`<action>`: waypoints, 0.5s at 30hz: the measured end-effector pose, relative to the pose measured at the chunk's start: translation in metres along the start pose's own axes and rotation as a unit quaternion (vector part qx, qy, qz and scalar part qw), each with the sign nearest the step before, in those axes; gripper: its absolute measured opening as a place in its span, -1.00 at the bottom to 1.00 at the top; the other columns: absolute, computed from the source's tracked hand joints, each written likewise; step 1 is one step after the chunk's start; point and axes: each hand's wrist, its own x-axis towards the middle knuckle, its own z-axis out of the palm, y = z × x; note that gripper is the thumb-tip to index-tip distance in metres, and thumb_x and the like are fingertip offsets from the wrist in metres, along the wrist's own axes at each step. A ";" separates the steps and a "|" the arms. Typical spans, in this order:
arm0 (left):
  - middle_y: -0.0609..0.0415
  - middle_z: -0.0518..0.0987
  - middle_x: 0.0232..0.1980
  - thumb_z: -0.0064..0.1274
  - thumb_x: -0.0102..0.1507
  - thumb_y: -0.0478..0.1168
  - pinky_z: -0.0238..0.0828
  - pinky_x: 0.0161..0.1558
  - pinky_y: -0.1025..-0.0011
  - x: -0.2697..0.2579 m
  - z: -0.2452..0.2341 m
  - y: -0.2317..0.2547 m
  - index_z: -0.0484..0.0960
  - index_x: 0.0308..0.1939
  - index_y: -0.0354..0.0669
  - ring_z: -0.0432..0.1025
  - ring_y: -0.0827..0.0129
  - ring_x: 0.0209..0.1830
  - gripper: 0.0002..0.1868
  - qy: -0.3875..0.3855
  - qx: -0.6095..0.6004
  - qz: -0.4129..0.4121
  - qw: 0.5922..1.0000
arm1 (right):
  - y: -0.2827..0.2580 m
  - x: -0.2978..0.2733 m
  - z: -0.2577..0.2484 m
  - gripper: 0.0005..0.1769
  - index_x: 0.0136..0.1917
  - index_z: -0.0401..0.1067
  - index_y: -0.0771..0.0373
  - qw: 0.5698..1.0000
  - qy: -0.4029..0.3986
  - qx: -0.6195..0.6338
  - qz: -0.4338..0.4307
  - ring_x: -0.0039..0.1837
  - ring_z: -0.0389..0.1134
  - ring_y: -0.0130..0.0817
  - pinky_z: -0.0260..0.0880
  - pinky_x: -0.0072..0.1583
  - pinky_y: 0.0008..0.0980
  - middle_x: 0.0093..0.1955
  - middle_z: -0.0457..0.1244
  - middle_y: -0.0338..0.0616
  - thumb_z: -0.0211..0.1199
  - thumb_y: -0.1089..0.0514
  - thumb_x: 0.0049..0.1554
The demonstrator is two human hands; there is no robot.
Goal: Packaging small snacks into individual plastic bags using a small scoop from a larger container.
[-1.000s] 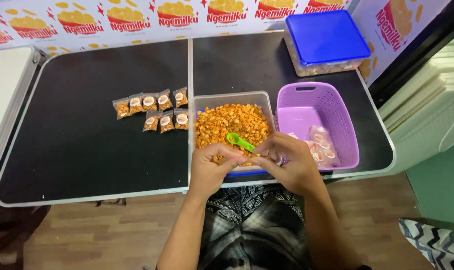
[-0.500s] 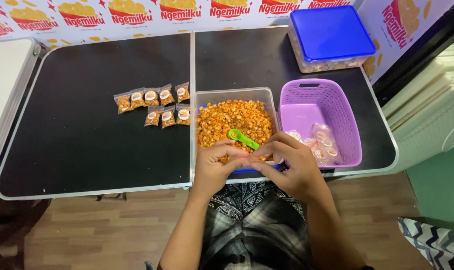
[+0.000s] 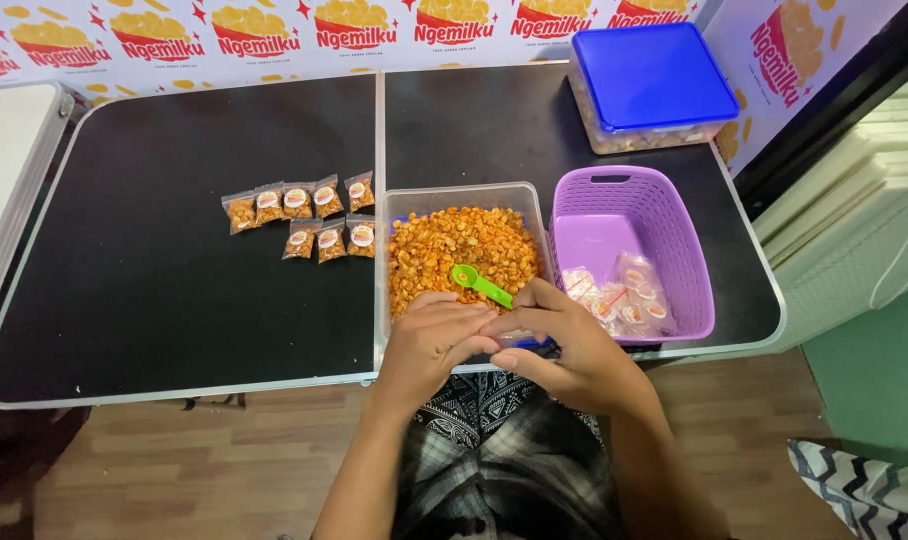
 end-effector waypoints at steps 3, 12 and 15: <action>0.20 0.75 -0.03 0.04 0.35 0.10 0.29 0.29 0.21 -0.002 -0.002 0.003 0.76 -0.02 0.09 0.63 0.33 0.01 -0.68 -0.011 0.061 -0.002 0.998 | -0.003 -0.005 -0.002 -0.63 0.06 0.64 0.04 0.999 -0.044 0.005 0.026 -0.21 0.24 -0.24 0.39 -0.09 -0.21 -0.12 0.16 -0.16 0.17 -0.17 0.23; 0.23 0.71 0.09 -0.01 0.30 0.26 0.33 0.17 0.22 0.003 -0.003 -0.014 0.68 0.15 0.19 0.60 0.32 0.02 -0.52 -0.018 0.103 -0.008 0.995 | 0.005 0.004 0.005 -0.74 0.09 0.61 0.20 0.999 -0.039 -0.025 0.016 -0.03 0.42 0.06 0.45 0.02 -0.02 0.02 0.30 0.08 0.28 0.17 0.13; -0.01 0.62 0.13 0.20 0.16 0.32 0.28 0.20 0.10 0.016 -0.018 0.003 0.52 0.28 -0.03 0.50 0.09 0.15 -0.24 -0.033 0.140 -0.035 0.989 | 0.010 0.007 0.010 -0.61 0.15 0.56 0.25 1.000 0.018 -0.013 0.002 -0.01 0.38 0.02 0.46 0.07 -0.05 0.05 0.29 0.03 0.13 0.39 0.08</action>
